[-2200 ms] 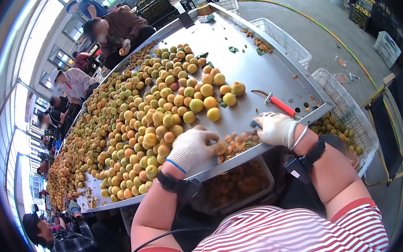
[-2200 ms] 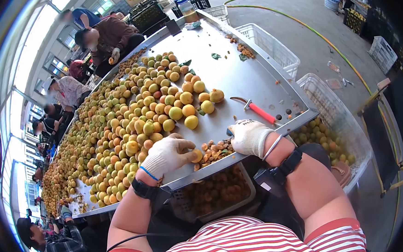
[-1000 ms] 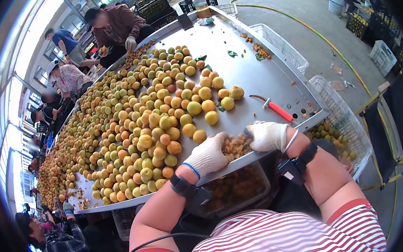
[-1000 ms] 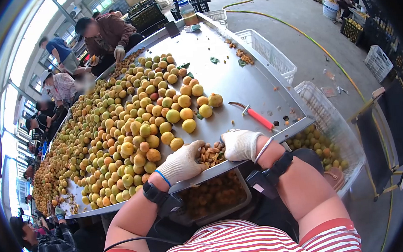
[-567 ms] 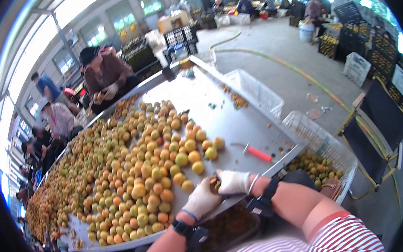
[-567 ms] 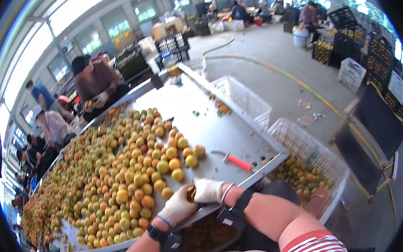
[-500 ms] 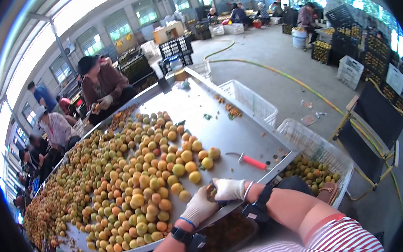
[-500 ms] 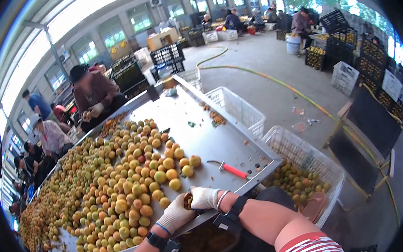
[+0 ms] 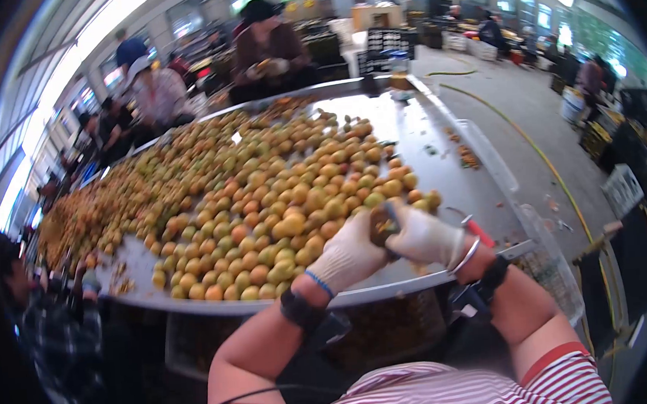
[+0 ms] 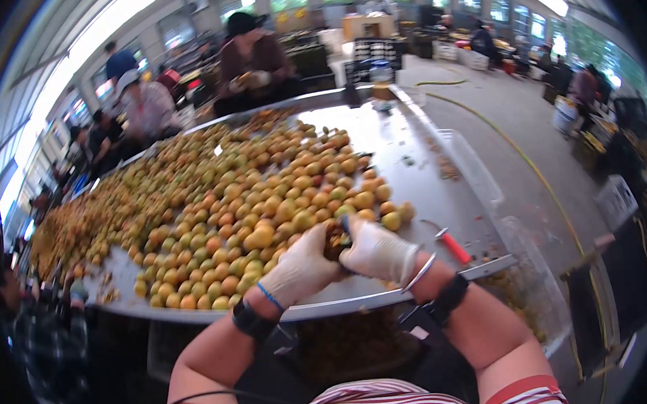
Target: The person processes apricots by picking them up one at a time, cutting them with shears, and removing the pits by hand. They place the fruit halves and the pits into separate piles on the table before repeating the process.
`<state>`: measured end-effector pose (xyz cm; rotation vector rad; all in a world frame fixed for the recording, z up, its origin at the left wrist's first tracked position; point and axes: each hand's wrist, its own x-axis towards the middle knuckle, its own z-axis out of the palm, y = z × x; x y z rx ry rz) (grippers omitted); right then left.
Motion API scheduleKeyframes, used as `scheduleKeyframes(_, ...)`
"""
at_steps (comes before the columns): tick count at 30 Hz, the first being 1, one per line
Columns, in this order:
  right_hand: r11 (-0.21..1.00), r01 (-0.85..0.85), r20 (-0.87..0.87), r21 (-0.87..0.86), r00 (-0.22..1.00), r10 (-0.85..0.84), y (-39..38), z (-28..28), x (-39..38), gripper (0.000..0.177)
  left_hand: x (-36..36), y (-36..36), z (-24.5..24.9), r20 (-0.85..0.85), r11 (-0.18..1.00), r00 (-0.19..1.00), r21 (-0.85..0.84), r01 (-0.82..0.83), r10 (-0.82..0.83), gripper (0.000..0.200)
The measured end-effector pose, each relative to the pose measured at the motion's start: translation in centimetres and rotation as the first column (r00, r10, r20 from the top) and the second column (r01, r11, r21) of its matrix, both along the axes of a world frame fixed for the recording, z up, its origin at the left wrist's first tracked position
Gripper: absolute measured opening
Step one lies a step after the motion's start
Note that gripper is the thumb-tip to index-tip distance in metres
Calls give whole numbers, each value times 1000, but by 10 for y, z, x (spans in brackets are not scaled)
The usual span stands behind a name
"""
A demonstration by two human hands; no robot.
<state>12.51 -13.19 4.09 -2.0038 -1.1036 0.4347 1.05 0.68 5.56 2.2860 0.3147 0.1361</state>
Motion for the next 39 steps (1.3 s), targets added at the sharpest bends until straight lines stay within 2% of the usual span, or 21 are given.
scheduleKeyframes(2, 993, -104, -30, 61, 994, 106, 36, 28, -33, 52, -43, 23, 34, -50, 993, 992, -24, -113, 112, 66)
scheduleKeyframes(4, 988, -138, 231, 62, 966, 121, 71, 56, -78, 52, -80, 61, 28, 126, 970, 980, -207, -124, 152, 63)
scheduleKeyframes(6, 943, -278, 270, 182, 936, 224, 116, 51, -110, 57, -140, 80, 54, 116, 956, 953, 52, -289, 281, 61)
scheduleKeyframes(8, 916, -340, 391, 212, 889, 240, 162, 38, -155, 60, -192, 98, 60, 162, 906, 902, 77, -417, 401, 59)
scheduleKeyframes(10, 901, -400, 306, 166, 890, 338, 192, 45, -207, 61, -245, 130, 37, 180, 854, 868, 169, -491, 463, 65)
scheduleKeyframes(12, 881, -470, 180, 48, 872, 455, 226, 39, -251, 62, -288, 130, 46, 90, 815, 816, 56, -577, 571, 72)
scheduleKeyframes(14, 769, -620, -3, -152, 779, 627, 245, 47, -280, 64, -330, 159, 2, 61, 778, 778, 32, -627, 625, 73)
scheduleKeyframes(15, 783, -616, 107, -89, 776, 622, 261, 12, -296, 66, -349, 173, -18, 38, 748, 748, 2, -663, 663, 74)
scheduleKeyframes(16, 770, -631, 92, -91, 765, 638, 264, 4, -302, 66, -363, 179, -25, 22, 736, 735, 0, -677, 677, 74)
scheduleKeyframes(18, 733, -662, 161, -156, 715, 680, 261, -14, -301, 68, -383, 189, -41, -224, 759, 725, 221, -613, 651, 75)
scheduleKeyframes(21, 754, -650, 103, -95, 747, 657, 240, -30, -276, 66, -401, 205, -78, -218, 711, 677, 193, -676, 703, 67)
scheduleKeyframes(23, 792, -609, 75, -48, 788, 611, 207, -20, -249, 63, -398, 208, -84, -150, 681, 664, 189, -708, 732, 52)
scheduleKeyframes(24, 828, -556, 122, -69, 819, 560, 189, -21, -235, 56, -399, 215, -97, -112, 679, 683, -71, -730, 722, 42)
scheduleKeyframes(25, 827, -562, 126, -26, 819, 560, 172, -33, -217, 53, -391, 208, -87, -28, 703, 710, -124, -701, 703, 37)
scheduleKeyframes(31, 940, -341, 99, -27, 935, 342, 10, -30, -104, 37, -261, 135, -8, 108, 806, 835, -355, -474, 539, 31)
scheduleKeyframes(33, 990, -136, 226, 37, 966, 124, -38, -39, -68, 33, -214, 101, 6, 121, 878, 916, -355, -321, 383, 29)
scheduleKeyframes(34, 998, 62, 227, 11, 972, -63, -62, -50, -44, 30, -187, 84, 13, 103, 913, 960, -350, -210, 261, 29)
scheduleKeyframes(35, 979, 202, 337, 12, 921, -194, -81, -50, -17, 30, -161, 74, 14, 99, 975, 992, -214, -52, 75, 30)
scheduleKeyframes(36, 914, 402, 230, -50, 895, -381, -100, -52, 11, 32, -131, 57, 17, 69, 989, 996, -135, 66, -57, 30)
scheduleKeyframes(37, 844, 532, 388, -65, 793, -470, -117, -65, 44, 36, -102, 36, 16, 54, 977, 989, -155, 145, -138, 27)
scheduleKeyframes(39, 687, 681, 519, -254, 695, -498, -139, -68, 87, 42, -45, 13, -5, -35, 935, 947, -175, 309, -319, 30)
